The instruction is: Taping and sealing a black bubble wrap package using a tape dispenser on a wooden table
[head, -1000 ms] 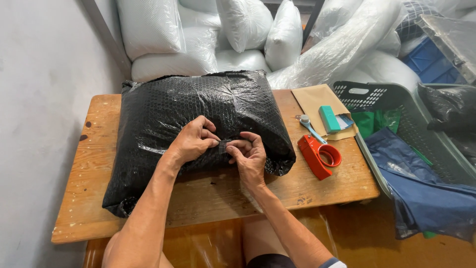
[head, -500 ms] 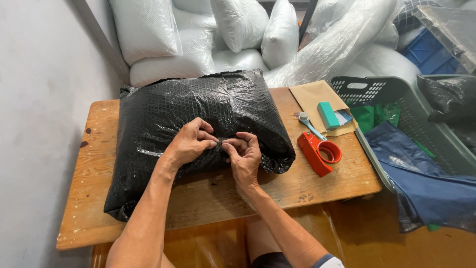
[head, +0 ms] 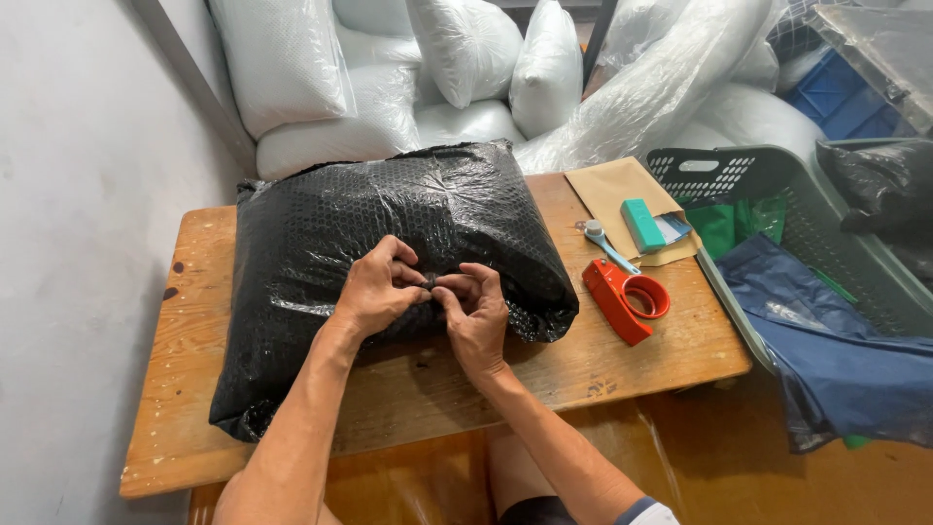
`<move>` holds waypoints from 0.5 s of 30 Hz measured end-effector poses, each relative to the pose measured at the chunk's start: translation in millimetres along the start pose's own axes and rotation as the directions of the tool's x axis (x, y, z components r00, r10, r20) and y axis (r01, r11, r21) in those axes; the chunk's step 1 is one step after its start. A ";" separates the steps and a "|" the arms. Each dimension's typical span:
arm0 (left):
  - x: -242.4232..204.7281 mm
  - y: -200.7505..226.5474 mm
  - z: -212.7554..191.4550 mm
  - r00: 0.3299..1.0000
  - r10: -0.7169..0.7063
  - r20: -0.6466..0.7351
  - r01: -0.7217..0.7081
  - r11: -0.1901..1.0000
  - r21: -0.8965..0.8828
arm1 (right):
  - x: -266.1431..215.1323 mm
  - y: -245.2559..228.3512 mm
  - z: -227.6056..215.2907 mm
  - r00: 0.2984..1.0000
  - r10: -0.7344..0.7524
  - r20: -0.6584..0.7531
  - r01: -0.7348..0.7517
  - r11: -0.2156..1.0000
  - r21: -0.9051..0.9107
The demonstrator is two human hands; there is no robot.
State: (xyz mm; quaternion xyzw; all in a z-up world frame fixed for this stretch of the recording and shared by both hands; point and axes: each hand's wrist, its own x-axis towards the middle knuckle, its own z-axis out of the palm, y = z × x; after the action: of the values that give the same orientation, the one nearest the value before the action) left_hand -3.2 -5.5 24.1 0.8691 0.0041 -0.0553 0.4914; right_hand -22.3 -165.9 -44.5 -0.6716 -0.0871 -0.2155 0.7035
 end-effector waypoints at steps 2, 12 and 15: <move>-1.4 1.9 -0.6 1.000 0.004 0.004 -0.004 1.000 0.022 | -2.2 -7.2 -2.8 0.997 -0.074 0.000 0.073 0.994 -0.081; -7.1 6.3 0.1 0.999 0.031 -0.021 -0.031 1.000 0.002 | 16.3 -6.8 -19.3 0.914 -0.382 0.135 0.405 0.852 -0.331; -10.2 8.6 0.4 0.999 0.040 -0.027 -0.040 0.999 -0.027 | 24.9 -10.8 -26.7 0.893 -0.389 0.227 0.447 0.827 -0.341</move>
State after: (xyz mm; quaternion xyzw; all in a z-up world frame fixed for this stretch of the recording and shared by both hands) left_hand -12.8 -9.9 32.2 0.8628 -0.0061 -0.0341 0.5044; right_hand -9.1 -196.8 -26.7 -0.7748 -0.2400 -0.3272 0.4849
